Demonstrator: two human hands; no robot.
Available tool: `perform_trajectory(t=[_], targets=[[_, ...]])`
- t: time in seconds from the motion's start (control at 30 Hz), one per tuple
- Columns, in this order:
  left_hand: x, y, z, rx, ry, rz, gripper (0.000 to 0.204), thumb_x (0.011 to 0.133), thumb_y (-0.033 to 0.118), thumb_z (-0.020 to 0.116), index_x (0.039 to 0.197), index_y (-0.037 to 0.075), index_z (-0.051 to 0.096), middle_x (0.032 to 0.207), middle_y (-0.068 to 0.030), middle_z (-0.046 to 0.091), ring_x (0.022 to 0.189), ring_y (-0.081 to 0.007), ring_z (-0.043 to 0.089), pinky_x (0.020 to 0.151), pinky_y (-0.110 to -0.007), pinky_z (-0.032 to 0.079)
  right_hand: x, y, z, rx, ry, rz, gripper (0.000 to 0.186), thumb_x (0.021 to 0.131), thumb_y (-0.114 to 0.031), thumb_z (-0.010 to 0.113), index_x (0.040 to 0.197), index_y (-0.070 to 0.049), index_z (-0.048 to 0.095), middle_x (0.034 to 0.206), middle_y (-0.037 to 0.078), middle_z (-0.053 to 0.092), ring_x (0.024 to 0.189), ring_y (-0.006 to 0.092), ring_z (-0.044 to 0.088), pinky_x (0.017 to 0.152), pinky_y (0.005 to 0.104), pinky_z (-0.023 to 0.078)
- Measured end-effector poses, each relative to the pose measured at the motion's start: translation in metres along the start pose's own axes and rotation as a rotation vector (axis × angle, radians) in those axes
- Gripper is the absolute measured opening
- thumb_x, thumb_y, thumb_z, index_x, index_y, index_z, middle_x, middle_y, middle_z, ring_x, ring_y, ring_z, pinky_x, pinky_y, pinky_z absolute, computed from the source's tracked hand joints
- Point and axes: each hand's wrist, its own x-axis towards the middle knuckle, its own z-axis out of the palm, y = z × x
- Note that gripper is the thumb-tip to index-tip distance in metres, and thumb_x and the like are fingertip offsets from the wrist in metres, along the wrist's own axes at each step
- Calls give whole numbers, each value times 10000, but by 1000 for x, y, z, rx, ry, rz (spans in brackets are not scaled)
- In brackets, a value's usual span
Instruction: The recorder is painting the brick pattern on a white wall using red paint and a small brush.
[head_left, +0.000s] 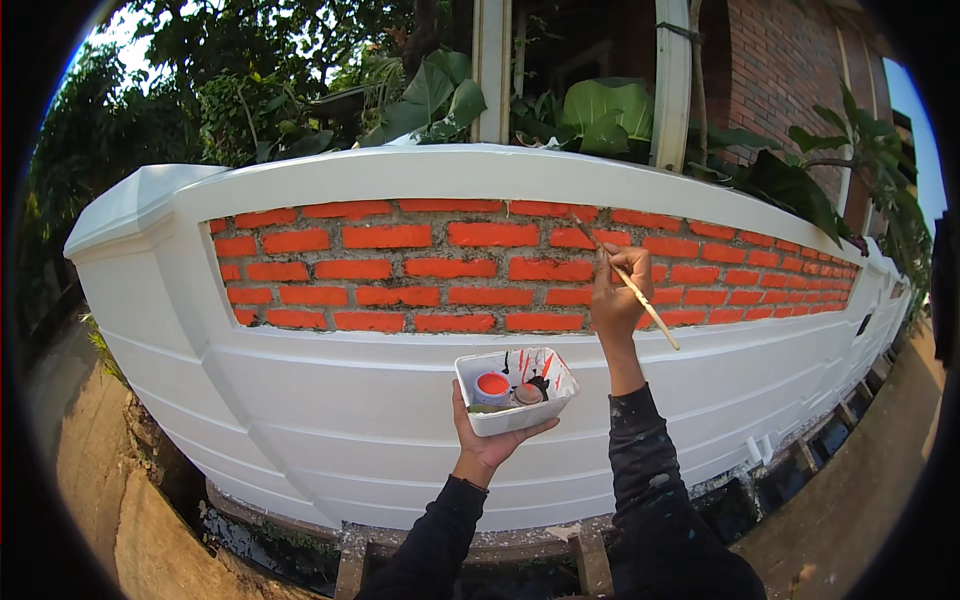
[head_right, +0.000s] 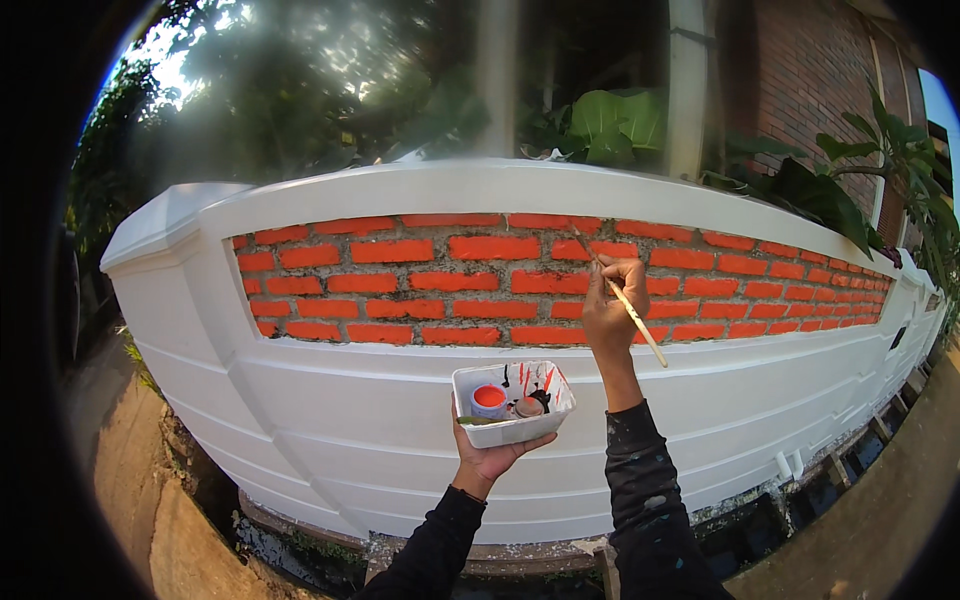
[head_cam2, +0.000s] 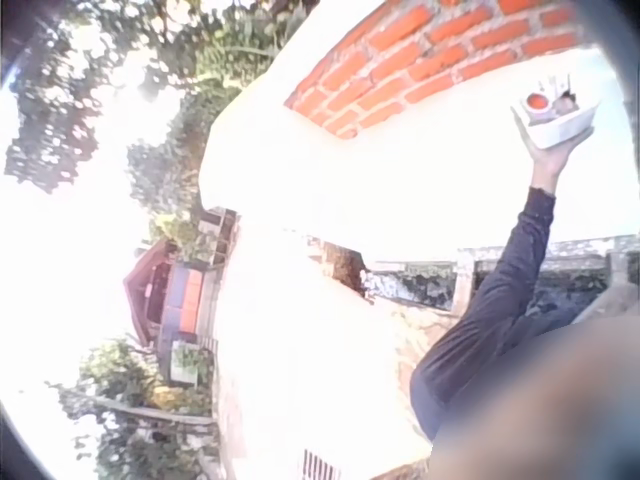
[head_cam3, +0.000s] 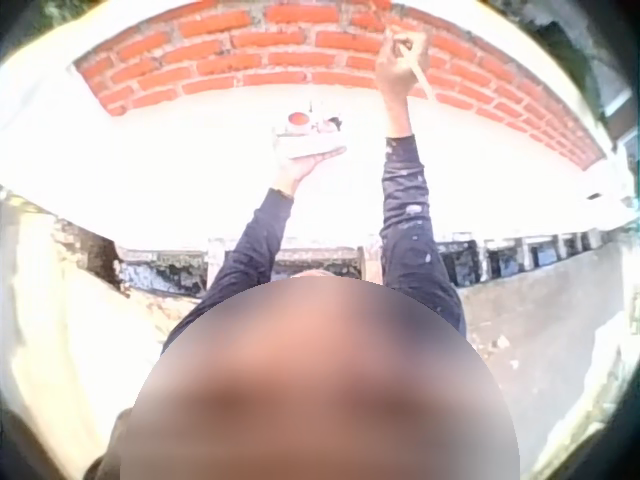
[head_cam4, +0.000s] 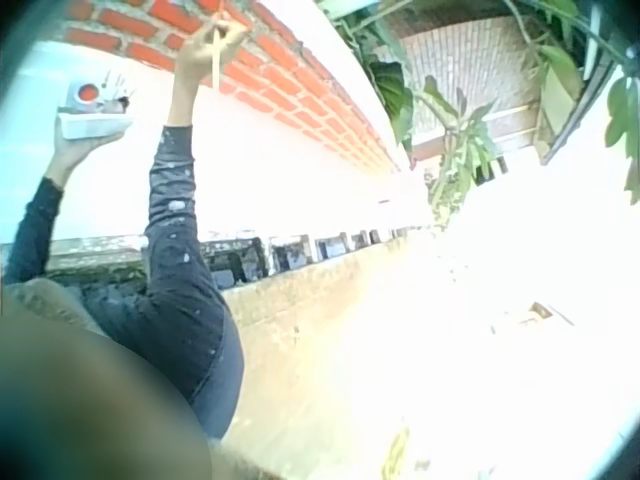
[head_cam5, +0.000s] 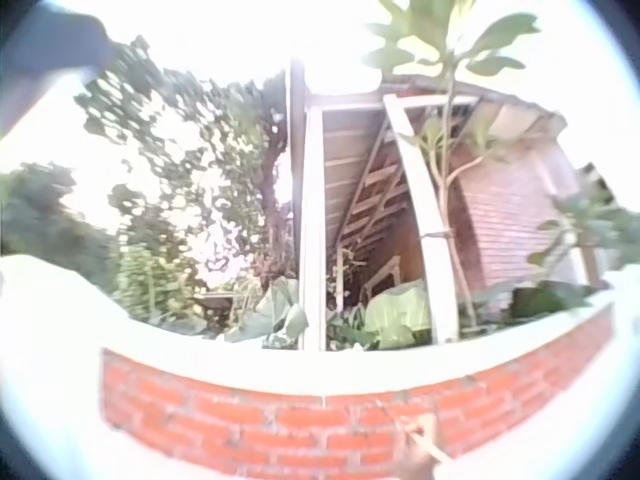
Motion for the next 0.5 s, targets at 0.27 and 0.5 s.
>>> perform_trajectory(t=[0.27, 0.5], targets=[[0, -2, -4, -14, 11, -15, 1119, 854, 893, 459, 1651, 138, 246, 1639, -265, 305, 1467, -587, 338, 1160, -800, 274, -5, 8, -27, -224, 45, -189, 204, 925, 84, 699, 919, -15, 521, 982, 156, 642, 873, 260, 711, 705, 338, 586], [0, -11, -6, -26, 29, -33, 1123, 854, 894, 456, 1651, 130, 247, 1641, -260, 305, 1470, -580, 340, 1162, -800, 267, -17, -16, 14, -98, -221, -292, 240, 890, 127, 704, 933, -7, 509, 998, 155, 642, 925, 263, 716, 746, 320, 574]])
